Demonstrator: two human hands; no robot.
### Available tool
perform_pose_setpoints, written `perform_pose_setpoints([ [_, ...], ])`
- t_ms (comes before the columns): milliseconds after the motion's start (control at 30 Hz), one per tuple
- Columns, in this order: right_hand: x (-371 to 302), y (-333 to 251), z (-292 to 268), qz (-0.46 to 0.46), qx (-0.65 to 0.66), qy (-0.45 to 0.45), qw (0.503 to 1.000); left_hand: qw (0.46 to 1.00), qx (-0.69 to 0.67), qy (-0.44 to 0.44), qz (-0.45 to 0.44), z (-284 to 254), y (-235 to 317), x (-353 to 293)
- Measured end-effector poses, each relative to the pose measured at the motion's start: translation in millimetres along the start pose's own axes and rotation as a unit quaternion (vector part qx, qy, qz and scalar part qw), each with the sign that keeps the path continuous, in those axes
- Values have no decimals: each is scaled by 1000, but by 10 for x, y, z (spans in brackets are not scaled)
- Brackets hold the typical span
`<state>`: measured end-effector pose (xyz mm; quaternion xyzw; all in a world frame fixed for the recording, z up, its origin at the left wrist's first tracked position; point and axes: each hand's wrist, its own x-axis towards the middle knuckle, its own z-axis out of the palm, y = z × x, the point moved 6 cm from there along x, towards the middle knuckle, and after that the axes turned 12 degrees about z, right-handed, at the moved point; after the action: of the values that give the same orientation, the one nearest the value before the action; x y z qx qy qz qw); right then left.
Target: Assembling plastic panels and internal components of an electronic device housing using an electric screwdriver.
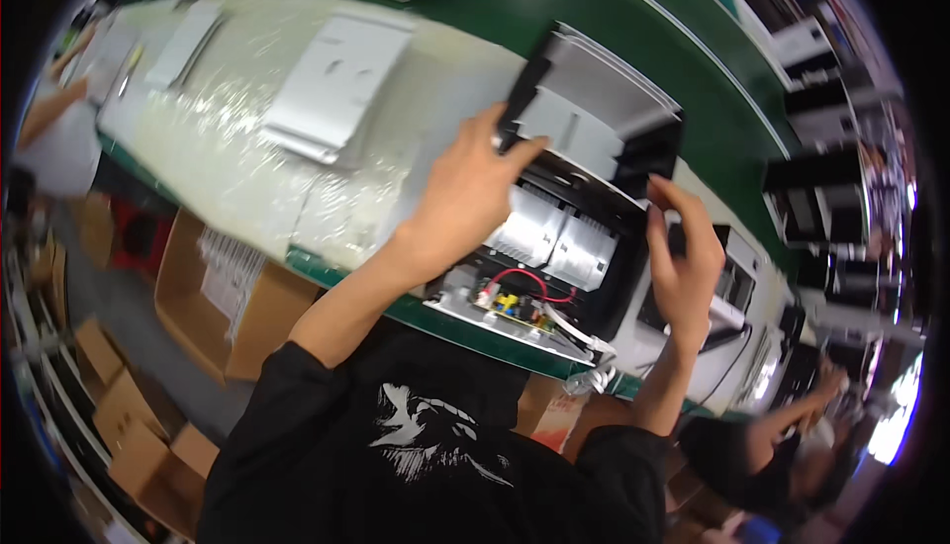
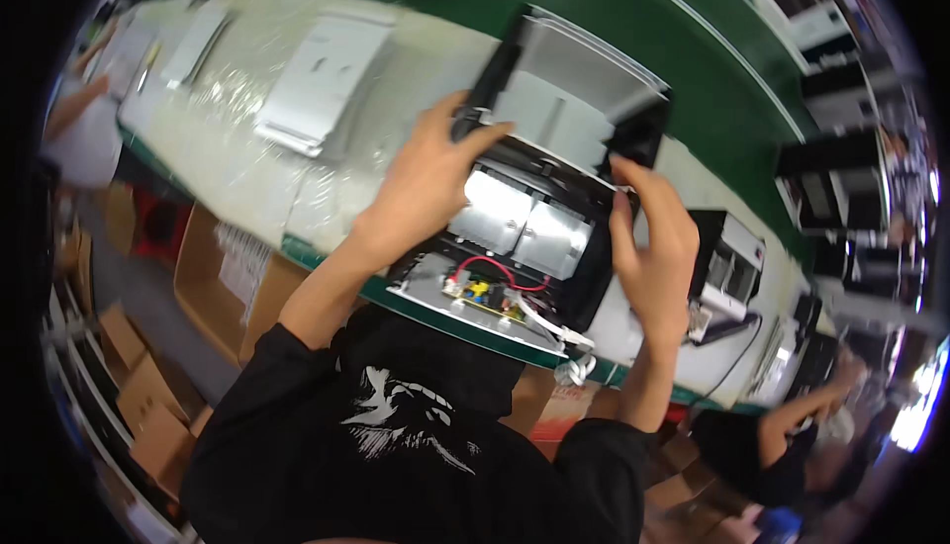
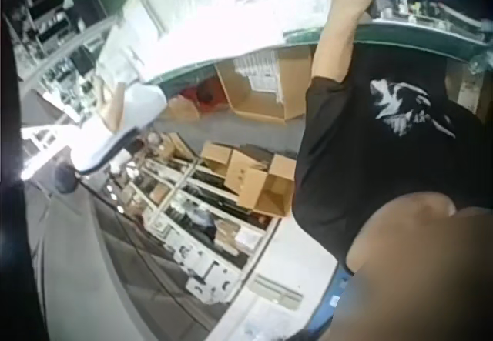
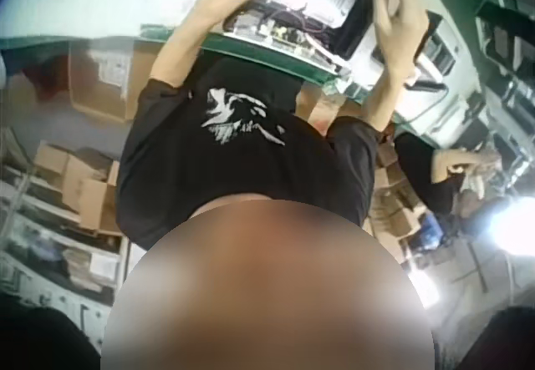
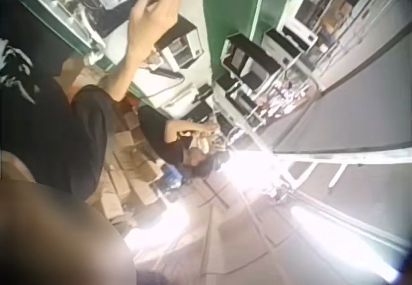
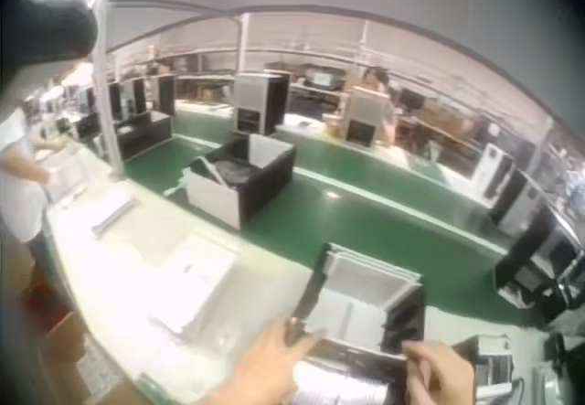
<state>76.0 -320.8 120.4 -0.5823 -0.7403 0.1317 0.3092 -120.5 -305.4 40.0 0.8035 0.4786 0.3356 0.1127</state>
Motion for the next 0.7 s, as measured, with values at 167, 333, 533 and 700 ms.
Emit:
perform_pose_setpoints([
  [167, -914, -609, -612, -141, 137, 92, 976, 999, -16, -34, 19, 109, 98, 124],
  [333, -1102, -1041, -845, -59, 202, 135, 968, 999, -21, -6, 26, -108, -48, 77],
  [533, -1049, -1105, -948, 12, 134, 218, 967, 996, -85, -36, 15, 140, 28, 159],
  [700, -1273, -184, -911, 79, 46, 367, 926, 989, -148, 0, -8, 75, -28, 106],
])
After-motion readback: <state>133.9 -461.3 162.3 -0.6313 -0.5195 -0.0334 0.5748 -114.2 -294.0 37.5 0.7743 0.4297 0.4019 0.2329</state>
